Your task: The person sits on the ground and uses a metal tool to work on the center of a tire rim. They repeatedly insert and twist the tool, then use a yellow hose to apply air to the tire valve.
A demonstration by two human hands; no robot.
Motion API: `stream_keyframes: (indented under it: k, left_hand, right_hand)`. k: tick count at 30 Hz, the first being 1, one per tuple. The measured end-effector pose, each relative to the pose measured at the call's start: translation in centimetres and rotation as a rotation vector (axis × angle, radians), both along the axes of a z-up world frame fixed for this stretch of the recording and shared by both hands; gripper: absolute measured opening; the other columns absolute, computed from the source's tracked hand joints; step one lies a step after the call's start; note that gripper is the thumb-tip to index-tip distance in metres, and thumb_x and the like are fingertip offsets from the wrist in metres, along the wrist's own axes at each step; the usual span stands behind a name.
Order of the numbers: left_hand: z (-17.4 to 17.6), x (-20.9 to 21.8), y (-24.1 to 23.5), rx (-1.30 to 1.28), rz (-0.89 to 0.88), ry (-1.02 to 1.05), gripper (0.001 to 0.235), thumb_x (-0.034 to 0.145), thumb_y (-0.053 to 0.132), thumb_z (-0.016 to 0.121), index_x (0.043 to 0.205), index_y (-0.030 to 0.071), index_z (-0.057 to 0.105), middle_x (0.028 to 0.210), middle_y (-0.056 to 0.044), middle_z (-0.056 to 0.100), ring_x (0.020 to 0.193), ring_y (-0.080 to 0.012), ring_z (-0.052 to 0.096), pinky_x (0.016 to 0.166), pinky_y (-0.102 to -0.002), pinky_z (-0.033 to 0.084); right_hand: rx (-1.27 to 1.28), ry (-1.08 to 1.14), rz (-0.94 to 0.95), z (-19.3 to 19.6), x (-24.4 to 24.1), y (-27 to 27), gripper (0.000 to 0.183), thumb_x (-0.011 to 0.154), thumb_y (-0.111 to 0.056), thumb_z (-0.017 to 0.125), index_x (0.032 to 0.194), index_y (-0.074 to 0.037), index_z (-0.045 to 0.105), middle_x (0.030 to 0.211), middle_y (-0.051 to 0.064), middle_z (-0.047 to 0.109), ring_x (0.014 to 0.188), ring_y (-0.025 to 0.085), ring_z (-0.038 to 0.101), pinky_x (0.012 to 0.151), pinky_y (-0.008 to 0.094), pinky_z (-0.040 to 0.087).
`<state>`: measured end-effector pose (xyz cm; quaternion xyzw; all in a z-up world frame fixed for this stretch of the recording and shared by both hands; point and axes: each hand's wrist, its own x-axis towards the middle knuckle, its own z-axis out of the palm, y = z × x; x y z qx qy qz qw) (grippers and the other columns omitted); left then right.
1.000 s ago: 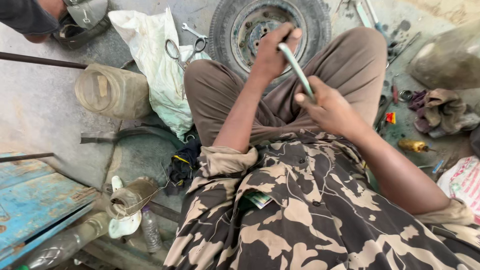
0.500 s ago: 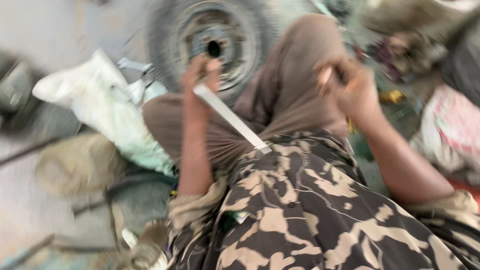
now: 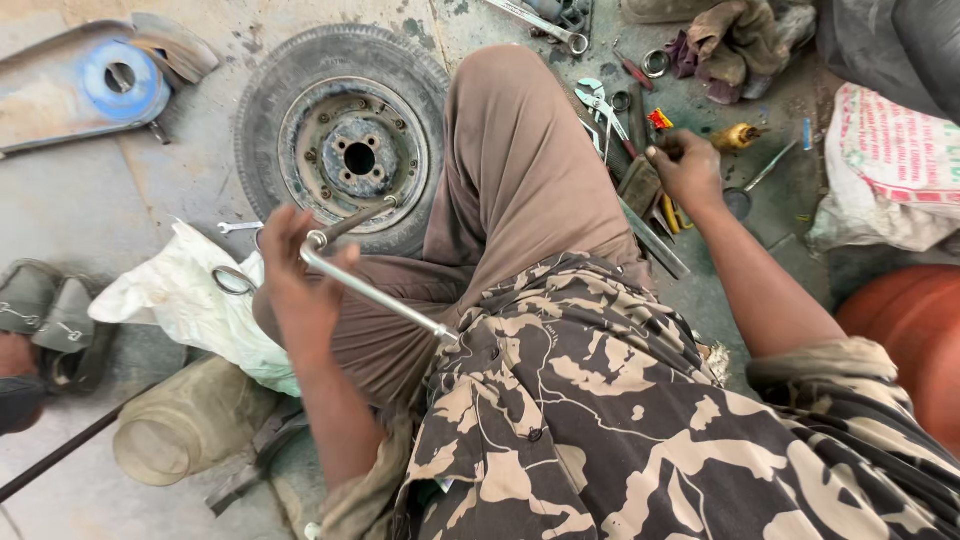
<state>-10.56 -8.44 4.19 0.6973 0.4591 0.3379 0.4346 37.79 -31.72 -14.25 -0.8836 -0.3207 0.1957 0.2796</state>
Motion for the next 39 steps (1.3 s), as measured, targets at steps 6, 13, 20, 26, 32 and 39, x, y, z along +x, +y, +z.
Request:
stream_keyframes:
  k: [6,13,20,26,32,39]
  left_hand:
    - [-0.9,-5.4,-3.2,-0.108,0.222,0.369,0.051,0.083,0.008,0.088,0.128,0.004,0.064,0.125,-0.011,0.07,0.113,-0.0228,0.069,0.098,-0.035,0.055]
    - [-3.5,-1.5,-4.1,0.363,0.322,0.644,0.038,0.085,0.024,0.088,0.11,0.001,0.071,0.115,-0.017,0.064,0.108,-0.0386,0.061,0.097,-0.048,0.048]
    - [-4.1,-0.5,-1.9,0.319,0.325,0.658,0.029,0.089,0.022,0.086,0.103,0.002,0.07,0.11,-0.015,0.067,0.107,-0.0353,0.064,0.096,-0.047,0.049]
    - [-4.1,0.2,-0.9,0.283,0.336,0.688,0.018,0.086,0.012,0.08,0.098,0.005,0.069,0.107,-0.013,0.069,0.106,-0.0336,0.065,0.096,-0.046,0.05]
    - [-3.2,-0.4,-0.6,0.284,0.317,0.642,0.024,0.079,0.013,0.08,0.101,0.005,0.071,0.11,-0.014,0.068,0.103,-0.0357,0.062,0.094,-0.047,0.048]
    - [-3.4,-1.2,-0.4,0.294,0.376,0.579,0.022,0.086,0.02,0.084,0.095,0.008,0.068,0.106,-0.01,0.066,0.1,-0.0324,0.061,0.092,-0.045,0.047]
  right_hand:
    - [0.182,-0.229,0.123,-7.0,5.2,7.2,0.018,0.088,-0.011,0.083,0.103,-0.004,0.076,0.098,0.018,0.076,0.087,0.033,0.074,0.08,0.043,0.057]
    - [0.045,-0.288,0.244,-10.3,9.9,13.1,0.029,0.084,-0.012,0.086,0.109,-0.006,0.073,0.101,0.018,0.074,0.093,0.038,0.07,0.083,0.048,0.054]
    - [0.022,-0.413,0.353,-10.8,11.0,14.7,0.016,0.088,0.004,0.071,0.103,-0.004,0.072,0.115,0.023,0.063,0.103,0.041,0.065,0.093,0.047,0.053]
    - [0.132,-0.289,0.301,-10.3,9.0,15.8,0.025,0.087,0.01,0.068,0.109,0.0,0.071,0.116,0.021,0.058,0.101,0.042,0.063,0.089,0.048,0.052]
    - [0.039,-0.423,0.414,-10.4,9.4,16.8,0.014,0.095,0.003,0.072,0.106,-0.004,0.07,0.11,0.018,0.062,0.099,0.042,0.063,0.085,0.052,0.049]
    - [0.162,-0.288,0.476,-7.2,6.6,21.8,0.016,0.105,-0.002,0.074,0.107,-0.001,0.059,0.102,0.016,0.062,0.091,0.037,0.061,0.082,0.05,0.049]
